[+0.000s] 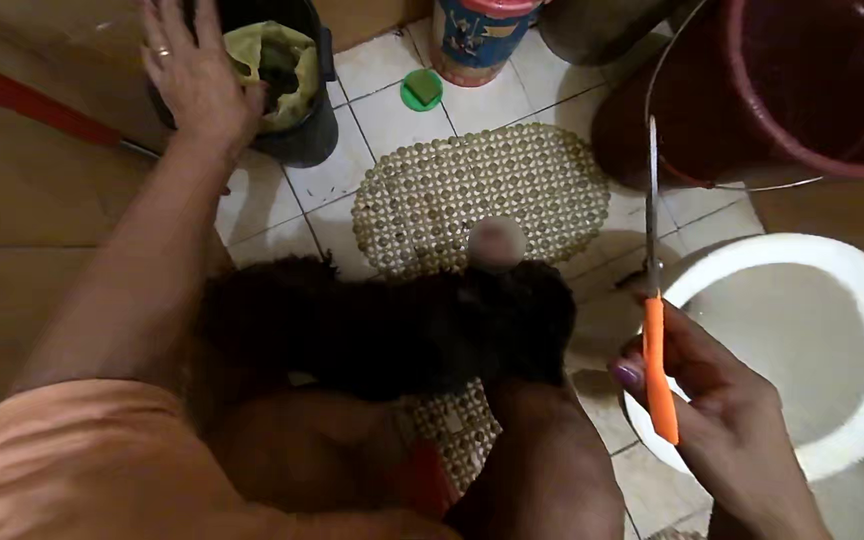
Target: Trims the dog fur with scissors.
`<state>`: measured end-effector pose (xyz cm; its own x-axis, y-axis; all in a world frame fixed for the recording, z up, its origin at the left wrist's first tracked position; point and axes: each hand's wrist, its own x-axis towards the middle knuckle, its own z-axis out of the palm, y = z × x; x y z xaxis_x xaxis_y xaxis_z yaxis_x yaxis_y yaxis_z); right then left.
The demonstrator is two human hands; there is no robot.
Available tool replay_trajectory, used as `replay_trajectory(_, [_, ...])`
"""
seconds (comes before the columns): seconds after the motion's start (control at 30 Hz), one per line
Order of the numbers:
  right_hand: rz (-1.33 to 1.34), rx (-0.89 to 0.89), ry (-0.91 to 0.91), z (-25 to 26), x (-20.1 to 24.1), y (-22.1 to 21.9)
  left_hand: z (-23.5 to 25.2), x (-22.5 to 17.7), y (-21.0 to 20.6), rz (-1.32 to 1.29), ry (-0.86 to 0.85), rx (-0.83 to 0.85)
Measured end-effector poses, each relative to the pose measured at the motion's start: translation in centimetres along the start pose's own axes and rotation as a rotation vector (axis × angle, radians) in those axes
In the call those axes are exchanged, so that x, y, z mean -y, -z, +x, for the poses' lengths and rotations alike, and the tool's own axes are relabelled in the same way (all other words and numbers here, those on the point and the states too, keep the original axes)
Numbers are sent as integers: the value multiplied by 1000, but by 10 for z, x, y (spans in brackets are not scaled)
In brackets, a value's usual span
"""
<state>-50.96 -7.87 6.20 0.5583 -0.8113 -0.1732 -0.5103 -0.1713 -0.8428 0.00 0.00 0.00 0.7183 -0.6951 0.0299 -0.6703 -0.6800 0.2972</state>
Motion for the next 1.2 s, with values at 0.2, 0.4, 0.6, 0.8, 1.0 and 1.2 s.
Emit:
replay_trajectory(0.2, [6,-70,-4,-47,-2,25,-95,-62,-20,-327,-85,134])
replay_trajectory(0.4, [32,-128,-28,-95,-4,38,-215,-117,-88,-262,-303,843])
replay_trajectory(0.6, [17,-98,-7,-132,-2,35,-227,-103,-93,-540,-267,861])
replay_trajectory(0.8, [-9,-70,-7,-142,-4,30,-192,-72,-66,-601,-114,639])
replay_trajectory(1.0, [-39,-39,6,-131,7,23,-206,-95,-101,-297,-160,863])
replay_trajectory(1.2, [-81,5,64,-127,11,20,-208,-69,-91,-423,-391,772])
